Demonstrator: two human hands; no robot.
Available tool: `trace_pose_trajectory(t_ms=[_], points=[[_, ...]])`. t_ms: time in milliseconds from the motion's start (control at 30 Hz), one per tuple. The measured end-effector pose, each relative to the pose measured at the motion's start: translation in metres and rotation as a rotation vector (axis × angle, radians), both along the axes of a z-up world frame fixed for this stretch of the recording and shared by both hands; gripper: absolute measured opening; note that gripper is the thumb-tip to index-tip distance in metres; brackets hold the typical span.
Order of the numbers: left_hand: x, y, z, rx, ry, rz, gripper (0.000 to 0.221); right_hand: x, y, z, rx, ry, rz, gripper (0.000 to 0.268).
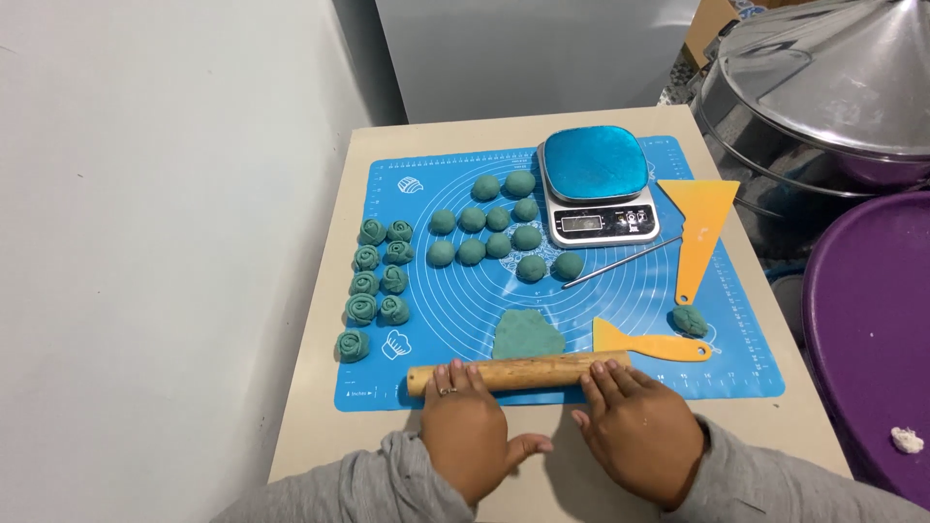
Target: Rolling out and shaping blue dough into small decorative roses using a rolling pin and a scraper on a silicone mat.
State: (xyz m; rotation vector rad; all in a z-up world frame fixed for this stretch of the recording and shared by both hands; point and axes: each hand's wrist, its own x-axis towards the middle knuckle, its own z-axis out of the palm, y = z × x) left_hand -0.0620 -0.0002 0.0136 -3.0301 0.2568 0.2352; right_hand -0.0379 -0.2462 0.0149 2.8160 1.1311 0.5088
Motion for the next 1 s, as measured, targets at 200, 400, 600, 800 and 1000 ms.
trace_pose_trajectory(t_ms=[200, 400, 600, 800, 1000], points=[[0.031, 0.003, -0.009, -0.025, -0.178, 0.047, 0.139, 0.018, 0.009, -0.003, -0.005, -0.083, -0.051, 0.066], [0.078, 0.021, -0.028, -0.112, -0.403, -0.052, 0.074, 0.064, 0.002, -0.014, 0.147, 0.086, -0.004, 0.058], [0.074, 0.026, -0.026, -0.147, -0.415, -0.243, 0.043, 0.071, 0.014, 0.025, 0.342, 0.350, -0.171, 0.051], [0.038, 0.016, -0.013, -0.018, -0.403, -0.058, 0.041, 0.072, 0.010, 0.032, 0.457, 0.361, -0.225, 0.048], [0.036, 0.030, -0.004, 0.044, -0.544, 0.037, 0.040, 0.071, 0.011, 0.037, 0.498, 0.346, -0.245, 0.047]])
